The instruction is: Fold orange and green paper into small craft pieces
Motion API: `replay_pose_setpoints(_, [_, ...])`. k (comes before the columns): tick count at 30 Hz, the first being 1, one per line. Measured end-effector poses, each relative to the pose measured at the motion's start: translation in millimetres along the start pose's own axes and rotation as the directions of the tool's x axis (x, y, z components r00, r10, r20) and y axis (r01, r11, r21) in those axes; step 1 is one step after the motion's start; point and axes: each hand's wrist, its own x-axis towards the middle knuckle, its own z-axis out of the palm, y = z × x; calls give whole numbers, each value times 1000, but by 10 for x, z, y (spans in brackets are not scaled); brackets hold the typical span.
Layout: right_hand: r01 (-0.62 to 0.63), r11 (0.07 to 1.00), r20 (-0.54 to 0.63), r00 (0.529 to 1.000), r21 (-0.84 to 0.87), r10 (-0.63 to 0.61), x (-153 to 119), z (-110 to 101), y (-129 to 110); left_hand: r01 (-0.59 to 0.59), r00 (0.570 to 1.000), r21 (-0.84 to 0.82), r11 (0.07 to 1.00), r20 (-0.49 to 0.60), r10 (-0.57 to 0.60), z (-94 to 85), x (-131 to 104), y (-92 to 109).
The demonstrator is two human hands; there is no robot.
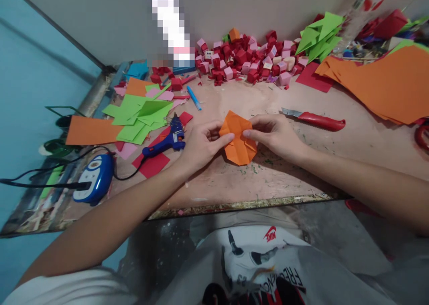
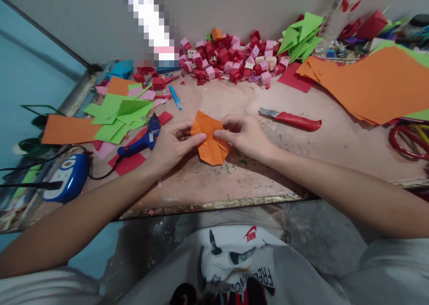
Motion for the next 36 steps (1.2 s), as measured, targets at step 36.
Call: replay_pose_setpoints(36, [250,954,-20,966,-167,-256,-62,15,-21,-167,977,248,954,-88,194,30,-100,59])
